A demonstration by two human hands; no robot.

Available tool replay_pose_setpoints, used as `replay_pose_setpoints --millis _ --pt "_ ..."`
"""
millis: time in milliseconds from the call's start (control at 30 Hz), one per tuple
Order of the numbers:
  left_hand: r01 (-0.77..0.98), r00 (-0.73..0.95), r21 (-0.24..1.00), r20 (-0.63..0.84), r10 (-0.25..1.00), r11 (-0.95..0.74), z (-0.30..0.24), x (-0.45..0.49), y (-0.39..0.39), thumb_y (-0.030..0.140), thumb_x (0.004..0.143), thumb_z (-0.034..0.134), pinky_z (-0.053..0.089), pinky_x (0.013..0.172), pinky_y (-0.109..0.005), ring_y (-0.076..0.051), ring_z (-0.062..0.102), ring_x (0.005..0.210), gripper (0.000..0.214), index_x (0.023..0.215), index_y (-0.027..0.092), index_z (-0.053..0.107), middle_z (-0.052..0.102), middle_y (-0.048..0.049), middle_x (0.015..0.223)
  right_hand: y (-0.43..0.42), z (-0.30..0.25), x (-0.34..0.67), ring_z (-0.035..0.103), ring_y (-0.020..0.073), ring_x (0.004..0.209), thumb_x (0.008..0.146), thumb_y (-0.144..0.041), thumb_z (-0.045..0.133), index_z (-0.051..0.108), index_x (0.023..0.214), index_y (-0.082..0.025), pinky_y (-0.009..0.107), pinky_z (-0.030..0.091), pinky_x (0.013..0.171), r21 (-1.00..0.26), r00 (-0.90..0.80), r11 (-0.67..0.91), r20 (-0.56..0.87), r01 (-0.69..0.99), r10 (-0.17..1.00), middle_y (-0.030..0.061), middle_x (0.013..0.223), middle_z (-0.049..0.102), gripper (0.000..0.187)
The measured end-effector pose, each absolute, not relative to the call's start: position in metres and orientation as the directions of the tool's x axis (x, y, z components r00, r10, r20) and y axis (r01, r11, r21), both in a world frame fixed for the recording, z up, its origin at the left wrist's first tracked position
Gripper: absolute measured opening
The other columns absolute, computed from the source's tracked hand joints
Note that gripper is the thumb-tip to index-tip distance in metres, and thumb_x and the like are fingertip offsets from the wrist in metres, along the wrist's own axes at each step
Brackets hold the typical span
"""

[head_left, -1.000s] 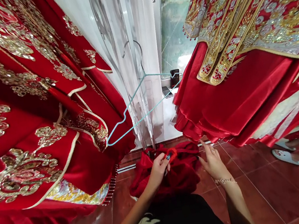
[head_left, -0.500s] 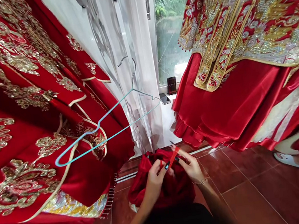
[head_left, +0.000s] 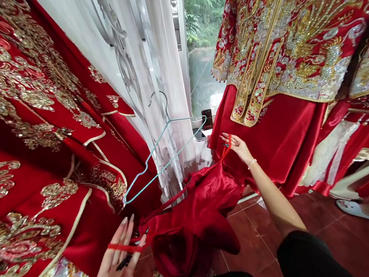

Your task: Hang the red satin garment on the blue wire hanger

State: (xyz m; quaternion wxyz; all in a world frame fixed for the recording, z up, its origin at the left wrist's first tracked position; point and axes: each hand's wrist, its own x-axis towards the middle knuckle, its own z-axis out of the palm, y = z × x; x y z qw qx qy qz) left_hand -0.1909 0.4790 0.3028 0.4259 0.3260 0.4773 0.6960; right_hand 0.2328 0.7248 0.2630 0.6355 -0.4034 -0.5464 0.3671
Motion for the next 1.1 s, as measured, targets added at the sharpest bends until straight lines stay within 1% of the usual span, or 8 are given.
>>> replay_pose_setpoints --millis 167,267,367,567,700,800,933,1100 --pt "-0.173 -0.511 0.936 0.182 0.84 -0.308 0.338 -0.187 0.513 0.035 0.078 0.061 0.056 0.101 -0.054 -0.034 0.035 0.148 0.034 0.109 0.038 0.076 0.058 0.0032 0.145 0.771 0.291 0.213 0.053 0.0295 0.136 0.06 -0.056 0.086 0.061 0.109 -0.026 0.049 0.046 0.112 -0.9 0.049 0.421 0.418 -0.118 0.907 0.011 0.146 0.056 0.062" --pt "-0.13 -0.563 0.903 0.273 0.78 -0.41 0.347 -0.201 0.544 0.043 0.08 0.066 0.058 0.096 -0.057 -0.037 0.041 0.144 0.027 0.101 0.029 0.078 0.06 -0.0042 0.143 0.782 0.3 0.195 0.055 0.0281 0.134 0.058 -0.054 0.088 0.062 0.108 -0.026 0.047 0.043 0.114 -0.902 -0.027 0.411 0.418 -0.133 0.908 0.0106 0.142 0.06 0.063" --pt "-0.038 -0.598 0.879 0.361 0.715 -0.476 0.351 -0.218 0.568 0.05 0.082 0.066 0.059 0.093 -0.056 -0.038 0.047 0.139 0.035 0.1 0.021 0.077 0.064 -0.0118 0.136 0.778 0.308 0.183 0.059 0.0264 0.129 0.057 -0.051 0.09 0.063 0.107 -0.026 0.045 0.043 0.115 -0.898 -0.094 0.416 0.431 -0.142 0.898 0.0099 0.137 0.064 0.063" --pt "0.098 -0.626 0.85 0.457 0.632 -0.518 0.365 -0.248 0.604 0.05 0.082 0.064 0.062 0.086 -0.055 -0.036 0.059 0.127 0.042 0.101 0.013 0.072 0.069 -0.017 0.125 0.742 0.334 0.181 0.069 0.0235 0.112 0.066 -0.048 0.086 0.062 0.111 -0.025 0.041 0.053 0.103 -0.873 -0.21 0.483 0.487 -0.074 0.848 0.0106 0.135 0.065 0.055" --pt "0.127 -0.517 0.864 0.476 0.711 -0.486 0.375 -0.259 0.625 0.052 0.085 0.061 0.062 0.087 -0.055 -0.034 0.063 0.121 0.046 0.101 0.009 0.069 0.068 -0.0189 0.125 0.715 0.36 0.177 0.071 0.0172 0.09 0.073 -0.042 0.081 0.062 0.119 -0.024 0.032 0.06 0.08 -0.863 -0.336 0.503 0.461 0.045 0.821 0.0096 0.13 0.067 0.053" --pt "0.193 -0.349 0.916 0.398 0.848 -0.351 0.378 -0.261 0.635 0.05 0.093 0.053 0.063 0.087 -0.051 -0.031 0.064 0.117 0.048 0.104 0.006 0.067 0.069 -0.0174 0.123 0.7 0.378 0.176 0.065 0.0121 0.067 0.08 -0.038 0.072 0.068 0.114 -0.019 0.024 0.055 0.058 -0.836 -0.397 0.501 0.391 0.224 0.83 0.009 0.111 0.074 0.04" --pt "0.168 -0.256 0.957 0.274 0.927 -0.236 0.383 -0.261 0.639 0.047 0.098 0.047 0.063 0.086 -0.048 -0.029 0.066 0.111 0.049 0.104 0.001 0.065 0.073 -0.017 0.114 0.689 0.394 0.182 0.057 0.0101 0.055 0.082 -0.042 0.067 0.076 0.094 -0.015 0.021 0.045 0.047 -0.777 -0.429 0.517 0.355 0.359 0.831 0.0061 0.083 0.074 0.03" --pt "0.1 -0.249 0.979 0.196 0.948 -0.176 0.41 -0.257 0.634 0.041 0.102 0.038 0.063 0.083 -0.041 -0.027 0.068 0.108 0.053 0.096 -0.003 0.066 0.075 -0.0199 0.098 0.687 0.396 0.193 0.046 0.0065 0.043 0.081 -0.043 0.069 0.077 0.094 -0.019 0.02 0.039 0.041 -0.757 -0.456 0.519 0.328 0.397 0.827 -0.0001 0.066 0.067 0.029"
